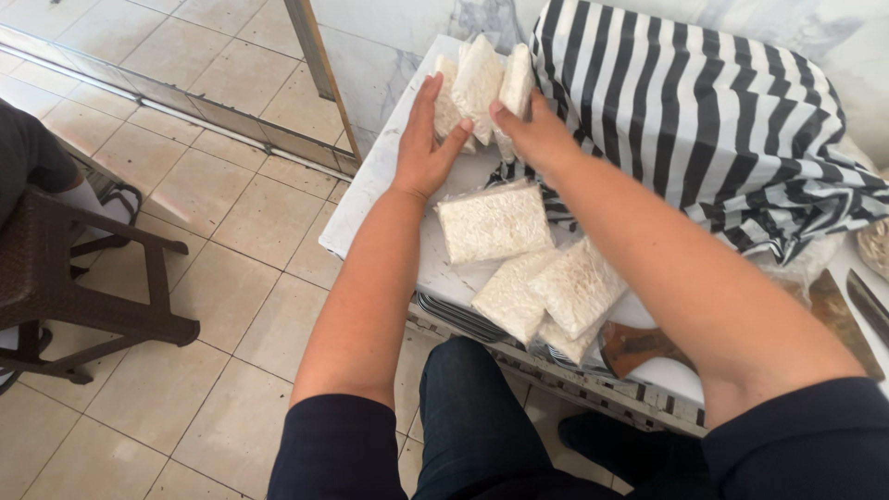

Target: The person slices a block of white food on a wooden cutting board using a knife, then transfers the slices into a plastic bag. They also handle and stack multiple pre-packaged blocks of the same food item on the table.

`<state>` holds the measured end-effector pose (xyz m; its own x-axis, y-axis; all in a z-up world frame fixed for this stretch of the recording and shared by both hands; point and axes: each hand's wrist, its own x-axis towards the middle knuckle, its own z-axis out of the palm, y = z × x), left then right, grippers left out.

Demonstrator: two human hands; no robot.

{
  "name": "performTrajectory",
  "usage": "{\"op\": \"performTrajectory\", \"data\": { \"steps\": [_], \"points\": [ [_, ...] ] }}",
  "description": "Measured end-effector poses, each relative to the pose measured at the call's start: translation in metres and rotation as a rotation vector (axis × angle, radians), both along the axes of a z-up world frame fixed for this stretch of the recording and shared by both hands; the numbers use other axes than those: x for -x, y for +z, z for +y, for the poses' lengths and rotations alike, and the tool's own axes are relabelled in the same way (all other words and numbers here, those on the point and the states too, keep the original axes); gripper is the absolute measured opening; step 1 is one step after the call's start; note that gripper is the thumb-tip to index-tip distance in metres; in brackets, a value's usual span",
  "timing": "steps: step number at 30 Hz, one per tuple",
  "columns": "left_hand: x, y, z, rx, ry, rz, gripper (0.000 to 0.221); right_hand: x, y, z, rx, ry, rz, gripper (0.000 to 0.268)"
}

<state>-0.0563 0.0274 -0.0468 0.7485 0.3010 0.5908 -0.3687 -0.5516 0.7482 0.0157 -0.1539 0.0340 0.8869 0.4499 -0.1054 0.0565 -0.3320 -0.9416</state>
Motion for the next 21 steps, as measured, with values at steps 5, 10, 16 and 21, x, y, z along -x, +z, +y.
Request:
{"op": "performTrajectory", "data": {
  "steps": [5, 10, 16, 21],
  "points": [
    [-0.003, -0.006, -0.003, 0.005, 0.141, 0.073, 0.071, -0.001, 0.024, -0.044, 0.114, -0.037, -0.074, 0.061],
    [0.001, -0.003, -0.009, 0.003, 0.303, 0.067, 0.065, 0.021, 0.042, -0.145, 0.267, 0.146, -0.572, 0.027],
    [0.006, 0.004, -0.020, -0.082, 0.299, 0.073, 0.079, 0.029, 0.037, -0.214, 0.318, -0.249, -0.819, 0.021],
    [0.005, 0.001, -0.019, -0.204, 0.260, 0.075, 0.087, -0.006, 0.043, -0.216, 0.508, -0.216, -1.441, 0.038]
  ]
}}
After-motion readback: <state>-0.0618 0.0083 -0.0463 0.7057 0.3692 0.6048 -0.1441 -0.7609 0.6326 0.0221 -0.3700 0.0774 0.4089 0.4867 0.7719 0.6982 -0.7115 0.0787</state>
